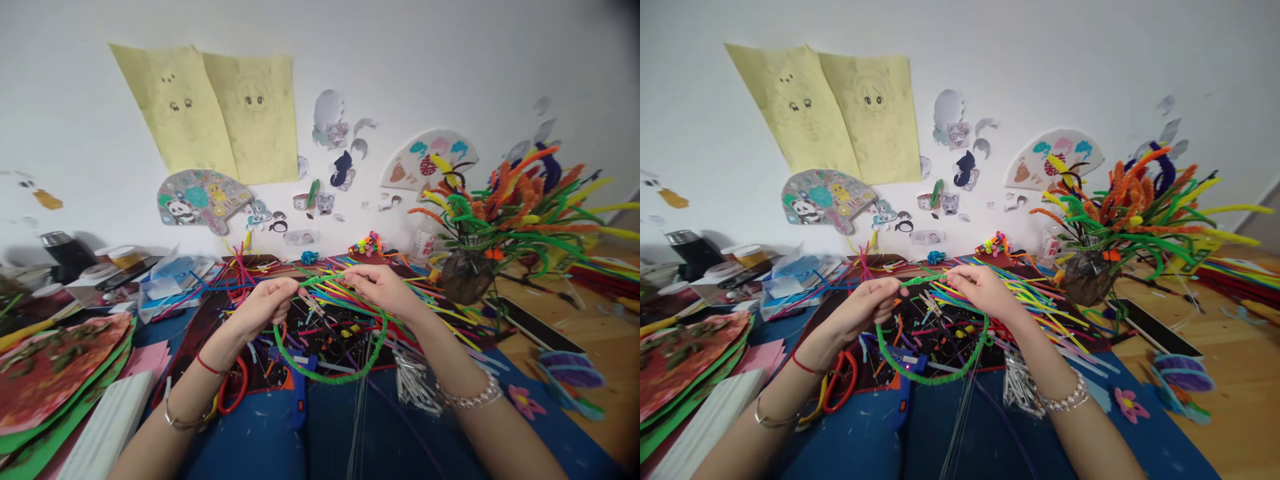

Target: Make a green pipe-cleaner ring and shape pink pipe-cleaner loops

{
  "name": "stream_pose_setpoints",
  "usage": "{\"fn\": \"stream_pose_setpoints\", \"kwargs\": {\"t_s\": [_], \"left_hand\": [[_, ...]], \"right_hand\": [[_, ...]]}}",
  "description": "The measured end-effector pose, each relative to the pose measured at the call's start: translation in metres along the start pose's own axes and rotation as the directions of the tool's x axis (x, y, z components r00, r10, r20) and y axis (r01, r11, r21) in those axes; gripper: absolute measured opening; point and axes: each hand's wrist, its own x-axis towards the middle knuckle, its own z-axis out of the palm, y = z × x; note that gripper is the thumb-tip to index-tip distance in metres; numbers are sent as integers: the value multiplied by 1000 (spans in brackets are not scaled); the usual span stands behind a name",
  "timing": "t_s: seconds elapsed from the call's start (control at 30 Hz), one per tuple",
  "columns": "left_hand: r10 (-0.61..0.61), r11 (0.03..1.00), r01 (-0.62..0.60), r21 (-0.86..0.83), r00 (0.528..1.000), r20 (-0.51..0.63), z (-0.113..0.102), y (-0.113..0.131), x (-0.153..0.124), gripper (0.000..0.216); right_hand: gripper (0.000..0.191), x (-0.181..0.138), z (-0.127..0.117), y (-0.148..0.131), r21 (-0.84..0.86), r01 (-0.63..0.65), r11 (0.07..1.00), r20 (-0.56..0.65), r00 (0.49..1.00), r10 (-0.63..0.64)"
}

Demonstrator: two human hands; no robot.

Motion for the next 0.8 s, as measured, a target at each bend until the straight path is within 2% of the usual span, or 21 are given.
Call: {"fn": "stream_pose_setpoints", "kwargs": {"t_s": [0.1, 0.27, 0.33, 0.47, 0.57, 0.63, 0.7, 0.8], "left_hand": [[-7, 1000, 7, 4, 999, -43, -12, -7, 10, 34], [45, 999, -47, -10, 987, -156, -21, -12, 19, 24], [14, 999, -18, -39, 993, -117, -25, -11, 18, 23], [-89, 985, 99, -139, 993, 73, -33, -10, 14, 24], [-52, 952, 85, -293, 992, 119, -36, -7, 14, 26], [14, 914, 23, -405, 996, 87, -36, -3, 14, 23], [63, 875, -27, -483, 996, 58, -35, 2, 13, 17], [43, 851, 22, -525, 993, 110, -27, 7, 8, 13]], "right_hand": [[31, 3, 4, 9, -47, 1, 999, -60, 998, -4], [23, 7, 15, 23, -128, -3, 992, -148, 989, -16], [22, 8, 17, 27, -133, -12, 991, -189, 982, -13], [29, 10, 15, 35, -82, -49, 995, -258, 966, 27], [34, 12, 12, 40, -40, -78, 996, -290, 955, 63], [36, 13, 11, 43, -33, -87, 996, -272, 959, 75], [34, 13, 11, 43, -44, -79, 996, -196, 978, 69], [29, 12, 17, 34, -71, -39, 997, -85, 996, 33]]}}
